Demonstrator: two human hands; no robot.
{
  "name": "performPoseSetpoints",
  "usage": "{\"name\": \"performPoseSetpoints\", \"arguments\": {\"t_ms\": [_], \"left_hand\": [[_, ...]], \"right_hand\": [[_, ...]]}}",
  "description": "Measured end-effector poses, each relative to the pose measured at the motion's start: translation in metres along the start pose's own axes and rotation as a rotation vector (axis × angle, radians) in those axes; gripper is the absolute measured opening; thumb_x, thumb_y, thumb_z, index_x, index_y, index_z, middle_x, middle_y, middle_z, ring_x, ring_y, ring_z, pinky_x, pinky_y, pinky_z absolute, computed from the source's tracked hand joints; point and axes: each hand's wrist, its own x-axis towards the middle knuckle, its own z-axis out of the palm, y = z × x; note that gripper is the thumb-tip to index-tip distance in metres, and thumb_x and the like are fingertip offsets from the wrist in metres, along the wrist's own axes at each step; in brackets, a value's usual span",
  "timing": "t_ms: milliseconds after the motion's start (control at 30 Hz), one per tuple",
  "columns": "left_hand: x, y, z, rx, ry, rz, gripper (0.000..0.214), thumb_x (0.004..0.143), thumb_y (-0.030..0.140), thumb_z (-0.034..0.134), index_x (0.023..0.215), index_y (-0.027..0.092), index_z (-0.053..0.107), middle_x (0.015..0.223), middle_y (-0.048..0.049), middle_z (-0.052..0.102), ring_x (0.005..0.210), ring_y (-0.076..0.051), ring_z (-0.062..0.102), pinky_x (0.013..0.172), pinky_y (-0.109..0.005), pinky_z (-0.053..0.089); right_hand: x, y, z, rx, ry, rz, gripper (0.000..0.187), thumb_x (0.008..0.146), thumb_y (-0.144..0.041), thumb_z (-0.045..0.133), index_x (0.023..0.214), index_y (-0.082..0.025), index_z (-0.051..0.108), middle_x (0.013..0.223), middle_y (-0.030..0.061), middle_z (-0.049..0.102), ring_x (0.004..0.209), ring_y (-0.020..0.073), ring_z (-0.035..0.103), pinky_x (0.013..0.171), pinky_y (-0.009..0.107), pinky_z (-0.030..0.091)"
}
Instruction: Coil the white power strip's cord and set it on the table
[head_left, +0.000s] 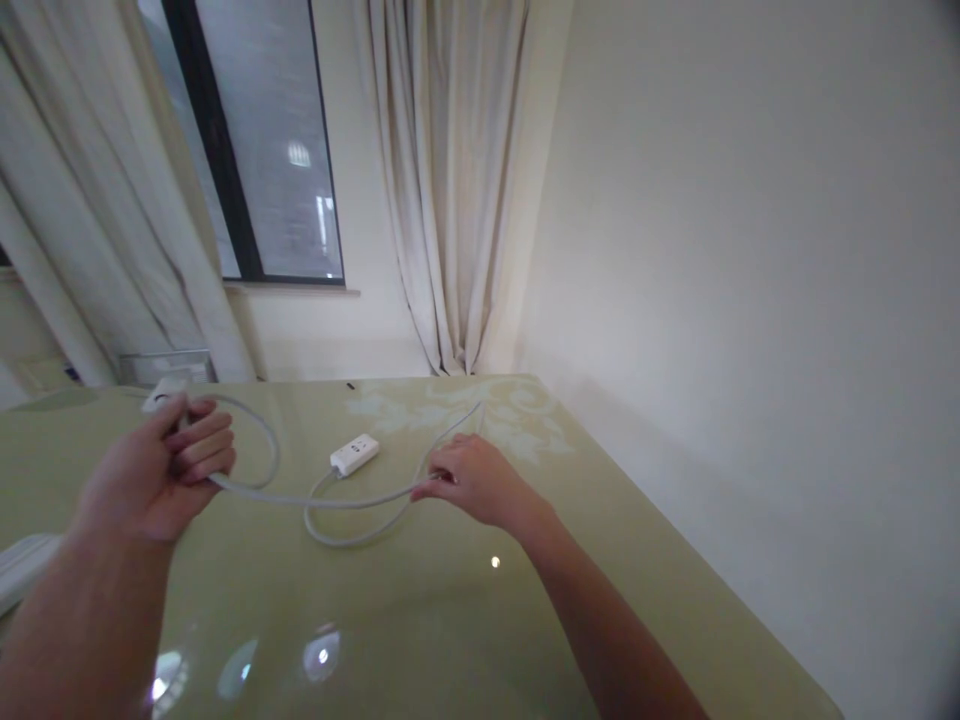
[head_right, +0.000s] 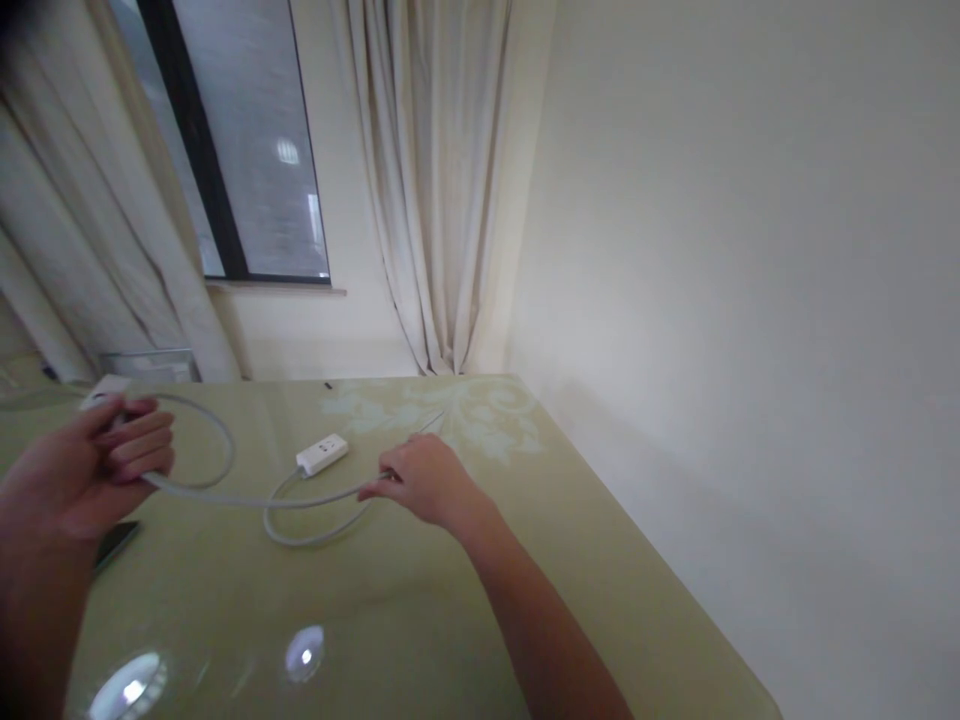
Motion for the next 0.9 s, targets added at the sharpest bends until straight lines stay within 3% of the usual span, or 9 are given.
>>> {"name": "performPoseSetpoints", "arguments": {"t_ms": [100, 200, 333, 433, 533, 600, 700, 767, 900], "left_hand": [[0.004, -0.008, 0.003, 0.174, 0.003, -0.049, 0.035, 0.108, 0.015, 0.036, 0.077, 0.02, 0.049, 0.047, 0.0088, 0.033, 0.032, -0.002, 0.028, 0.034, -0.009, 0.016], [-0.001, -0.023, 0.02, 0.339, -0.052, -0.08, 0.03, 0.097, 0.026, 0.065, 0.072, 0.02, 0.049, 0.05, 0.0098, 0.031, 0.033, -0.002, 0.022, 0.032, -0.01, 0.014], [-0.016, -0.046, 0.045, 0.467, -0.273, -0.224, 0.047, 0.074, 0.049, 0.089, 0.071, 0.018, 0.054, 0.054, 0.0107, 0.03, 0.038, -0.001, 0.02, 0.033, -0.012, 0.015], [-0.026, -0.064, 0.061, 0.471, -0.403, -0.321, 0.043, 0.077, 0.051, 0.088, 0.079, 0.018, 0.06, 0.057, 0.0109, 0.03, 0.04, -0.001, 0.018, 0.035, -0.013, 0.012], [-0.033, -0.084, 0.077, 0.334, -0.475, -0.356, 0.041, 0.082, 0.05, 0.083, 0.079, 0.02, 0.057, 0.057, 0.0115, 0.029, 0.041, -0.002, 0.015, 0.035, -0.014, 0.014], [-0.037, -0.095, 0.086, 0.284, -0.48, -0.345, 0.042, 0.083, 0.052, 0.082, 0.08, 0.02, 0.055, 0.057, 0.0118, 0.029, 0.042, -0.003, 0.014, 0.036, -0.015, 0.016], [-0.043, -0.108, 0.095, 0.399, -0.427, -0.296, 0.044, 0.081, 0.056, 0.083, 0.088, 0.021, 0.058, 0.057, 0.0118, 0.032, 0.042, -0.003, 0.017, 0.036, -0.015, 0.014], [-0.047, -0.111, 0.097, 0.51, -0.403, -0.241, 0.046, 0.078, 0.057, 0.085, 0.093, 0.02, 0.061, 0.056, 0.0117, 0.034, 0.042, -0.003, 0.021, 0.037, -0.014, 0.013], [-0.048, -0.095, 0.093, 0.481, -0.407, -0.166, 0.044, 0.08, 0.056, 0.084, 0.088, 0.019, 0.061, 0.057, 0.0116, 0.032, 0.042, -0.002, 0.02, 0.036, -0.013, 0.013]], "right_hand": [[-0.001, 0.006, -0.003, -0.068, -0.011, -0.017, 0.046, 0.099, -0.057, 0.066, 0.076, -0.019, 0.076, 0.076, 0.006, 0.074, 0.079, 0.0188, 0.065, 0.075, 0.029, 0.039], [-0.001, 0.0, 0.004, -0.16, -0.041, 0.122, 0.046, 0.095, -0.06, 0.069, 0.075, -0.02, 0.077, 0.077, 0.0086, 0.075, 0.077, 0.021, 0.069, 0.072, 0.03, 0.042], [0.001, -0.009, 0.014, -0.2, -0.062, 0.349, 0.04, 0.091, -0.058, 0.076, 0.079, -0.02, 0.076, 0.08, 0.0111, 0.077, 0.075, 0.0244, 0.071, 0.067, 0.031, 0.043], [0.002, -0.005, 0.015, -0.087, 0.027, 0.446, 0.036, 0.091, -0.053, 0.078, 0.078, -0.02, 0.074, 0.078, 0.0094, 0.076, 0.075, 0.0223, 0.069, 0.066, 0.03, 0.04], [0.003, 0.003, 0.014, 0.163, 0.145, 0.465, 0.027, 0.096, -0.037, 0.075, 0.077, -0.018, 0.071, 0.075, 0.004, 0.073, 0.072, 0.0161, 0.064, 0.066, 0.027, 0.038], [0.003, 0.007, 0.015, 0.343, 0.173, 0.459, 0.021, 0.097, -0.028, 0.07, 0.079, -0.017, 0.07, 0.073, 0.0005, 0.069, 0.07, 0.0131, 0.06, 0.067, 0.026, 0.038], [0.005, 0.01, 0.018, 0.556, 0.172, 0.465, 0.01, 0.096, -0.024, 0.067, 0.093, -0.016, 0.071, 0.071, -0.0029, 0.065, 0.065, 0.0116, 0.056, 0.064, 0.024, 0.039], [0.005, 0.011, 0.02, 0.57, 0.191, 0.437, 0.01, 0.093, -0.023, 0.069, 0.1, -0.016, 0.071, 0.072, -0.0039, 0.064, 0.065, 0.0118, 0.056, 0.062, 0.024, 0.039], [0.002, 0.015, 0.013, 0.281, 0.246, 0.294, 0.013, 0.09, -0.014, 0.067, 0.101, -0.019, 0.071, 0.081, -0.0007, 0.071, 0.075, 0.0142, 0.062, 0.071, 0.026, 0.04]]}}
